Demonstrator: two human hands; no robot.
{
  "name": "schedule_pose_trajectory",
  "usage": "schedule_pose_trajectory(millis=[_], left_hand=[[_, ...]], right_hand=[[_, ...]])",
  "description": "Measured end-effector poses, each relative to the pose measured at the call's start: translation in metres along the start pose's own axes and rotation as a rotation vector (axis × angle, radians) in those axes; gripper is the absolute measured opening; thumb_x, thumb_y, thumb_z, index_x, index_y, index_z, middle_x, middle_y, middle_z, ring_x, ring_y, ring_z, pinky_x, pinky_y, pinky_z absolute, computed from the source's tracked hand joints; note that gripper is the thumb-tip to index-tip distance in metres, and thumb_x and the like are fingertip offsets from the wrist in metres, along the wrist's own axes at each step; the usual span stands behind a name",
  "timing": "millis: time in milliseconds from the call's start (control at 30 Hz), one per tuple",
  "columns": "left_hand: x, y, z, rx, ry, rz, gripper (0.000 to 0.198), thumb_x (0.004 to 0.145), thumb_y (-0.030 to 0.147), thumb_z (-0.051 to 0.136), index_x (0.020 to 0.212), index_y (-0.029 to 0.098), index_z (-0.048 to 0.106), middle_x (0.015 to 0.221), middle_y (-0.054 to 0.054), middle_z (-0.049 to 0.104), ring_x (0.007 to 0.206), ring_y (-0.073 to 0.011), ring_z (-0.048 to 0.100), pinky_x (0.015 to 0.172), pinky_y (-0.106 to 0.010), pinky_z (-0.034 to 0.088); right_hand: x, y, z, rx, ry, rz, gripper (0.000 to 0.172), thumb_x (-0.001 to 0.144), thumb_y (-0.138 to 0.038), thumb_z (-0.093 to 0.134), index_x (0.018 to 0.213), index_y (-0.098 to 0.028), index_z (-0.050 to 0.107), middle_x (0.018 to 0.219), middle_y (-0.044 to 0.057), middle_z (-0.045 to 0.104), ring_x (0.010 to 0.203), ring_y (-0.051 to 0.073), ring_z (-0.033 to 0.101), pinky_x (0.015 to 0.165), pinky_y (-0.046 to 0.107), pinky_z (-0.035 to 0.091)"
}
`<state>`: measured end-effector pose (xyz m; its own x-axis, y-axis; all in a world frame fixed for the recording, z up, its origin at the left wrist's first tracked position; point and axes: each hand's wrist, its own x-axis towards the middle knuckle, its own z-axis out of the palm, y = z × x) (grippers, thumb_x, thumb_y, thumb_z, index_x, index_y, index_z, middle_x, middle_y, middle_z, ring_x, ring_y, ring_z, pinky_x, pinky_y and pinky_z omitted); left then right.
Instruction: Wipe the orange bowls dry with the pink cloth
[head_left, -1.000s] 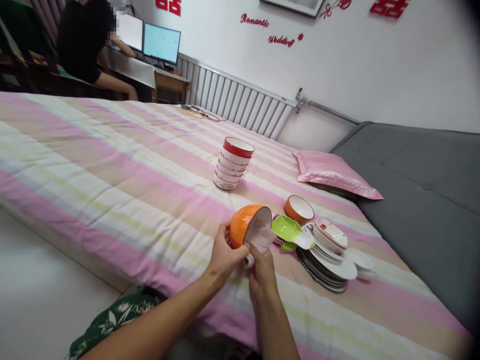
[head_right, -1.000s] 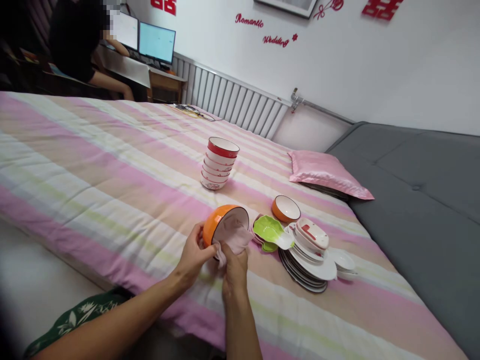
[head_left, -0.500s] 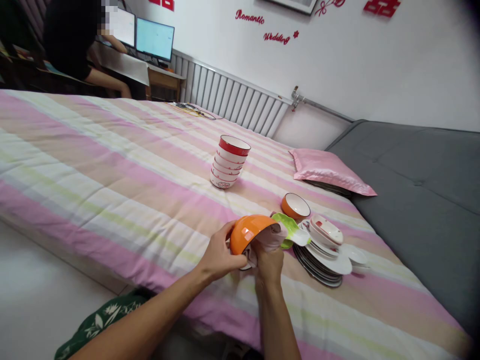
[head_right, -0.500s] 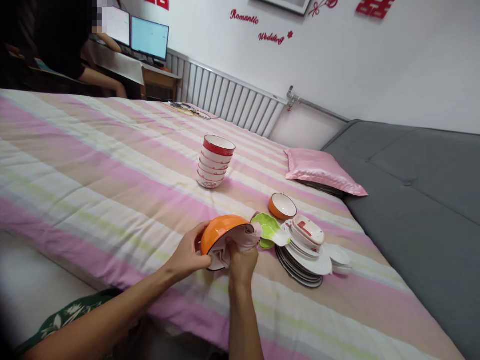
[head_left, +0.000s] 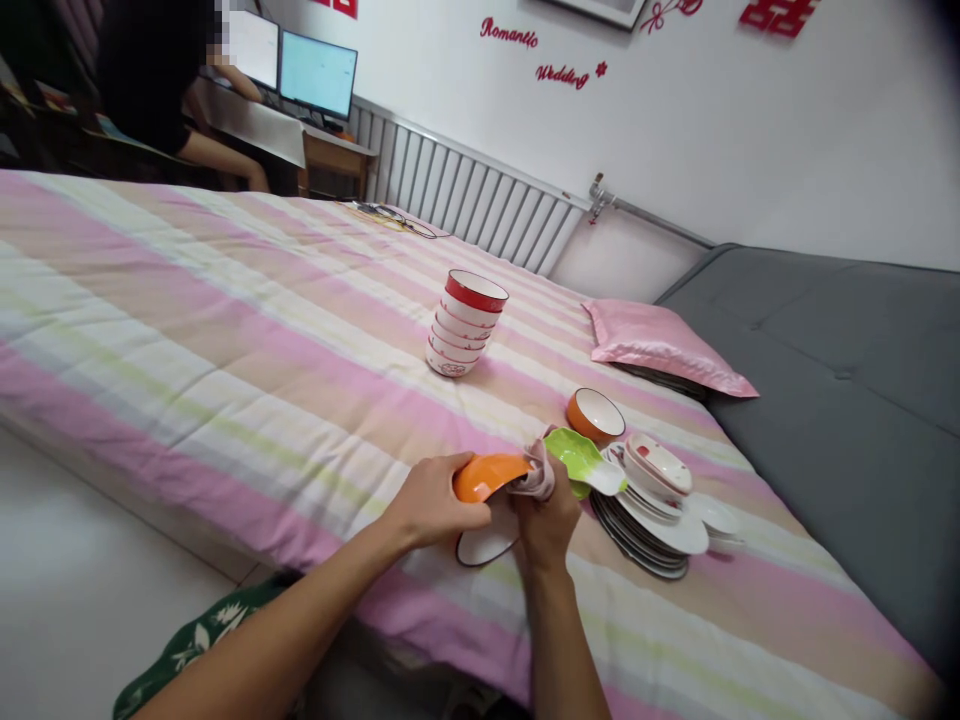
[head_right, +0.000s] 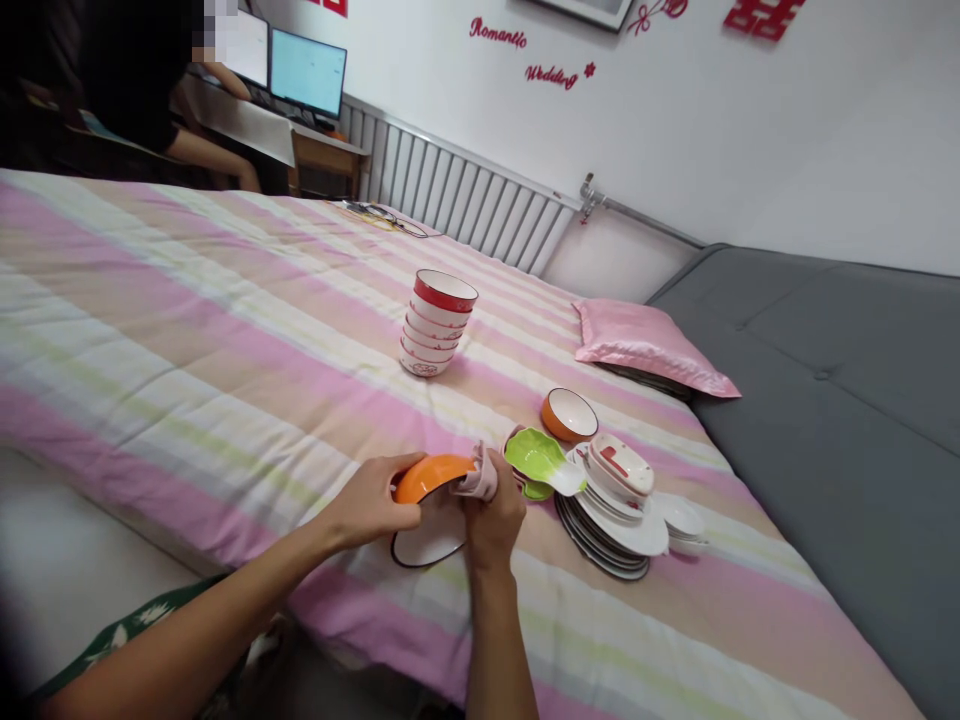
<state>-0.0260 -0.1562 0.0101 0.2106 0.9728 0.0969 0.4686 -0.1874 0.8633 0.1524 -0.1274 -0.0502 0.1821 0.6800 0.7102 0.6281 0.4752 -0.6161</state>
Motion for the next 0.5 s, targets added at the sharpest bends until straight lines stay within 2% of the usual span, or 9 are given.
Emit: schedule_pose_trajectory(millis=[133,200,333,500], left_hand=[[0.000,0.002,0.006,0.130,0.006,-0.030,0.018,0.064,0.034,0.060,0.072,0.017,0.062,0.062,0.000,0.056,0.059,-0.0156,0.049,0.055,-0.024,0.030],[0.001,0.003,0.007,0.150,-0.008,-0.037,0.021,0.066,0.036,0.060,0.073,0.017,0.064,0.064,-0.002,0.059,0.061,-0.0174,0.053,0.056,-0.025,0.031],[0.002,0.004,0.008,0.154,-0.005,-0.017,0.023,0.069,0.035,0.058,0.081,0.018,0.067,0.069,-0.004,0.065,0.064,-0.0201,0.057,0.058,-0.026,0.033],[-0.001,0.006,0.011,0.210,0.030,-0.033,0.023,0.067,0.041,0.061,0.072,0.018,0.064,0.064,-0.004,0.063,0.058,-0.0190,0.055,0.056,-0.026,0.032]], right_hand=[[0.008,-0.018,-0.005,-0.008,-0.062,-0.379,0.026,0.083,-0.024,0.059,0.108,-0.019,0.064,0.097,0.008,0.071,0.091,0.020,0.067,0.082,0.033,0.051],[0.009,-0.031,-0.004,-0.059,-0.089,-0.499,0.024,0.086,-0.015,0.053,0.105,-0.022,0.065,0.100,0.007,0.070,0.095,0.020,0.064,0.085,0.035,0.049],[0.008,-0.044,-0.001,-0.129,-0.100,-0.522,0.021,0.085,-0.015,0.056,0.097,-0.027,0.067,0.106,0.005,0.068,0.099,0.020,0.061,0.087,0.037,0.046],[0.009,-0.030,-0.004,-0.020,-0.173,-0.395,0.021,0.083,-0.017,0.055,0.098,-0.024,0.068,0.099,0.006,0.068,0.094,0.020,0.063,0.082,0.036,0.047]])
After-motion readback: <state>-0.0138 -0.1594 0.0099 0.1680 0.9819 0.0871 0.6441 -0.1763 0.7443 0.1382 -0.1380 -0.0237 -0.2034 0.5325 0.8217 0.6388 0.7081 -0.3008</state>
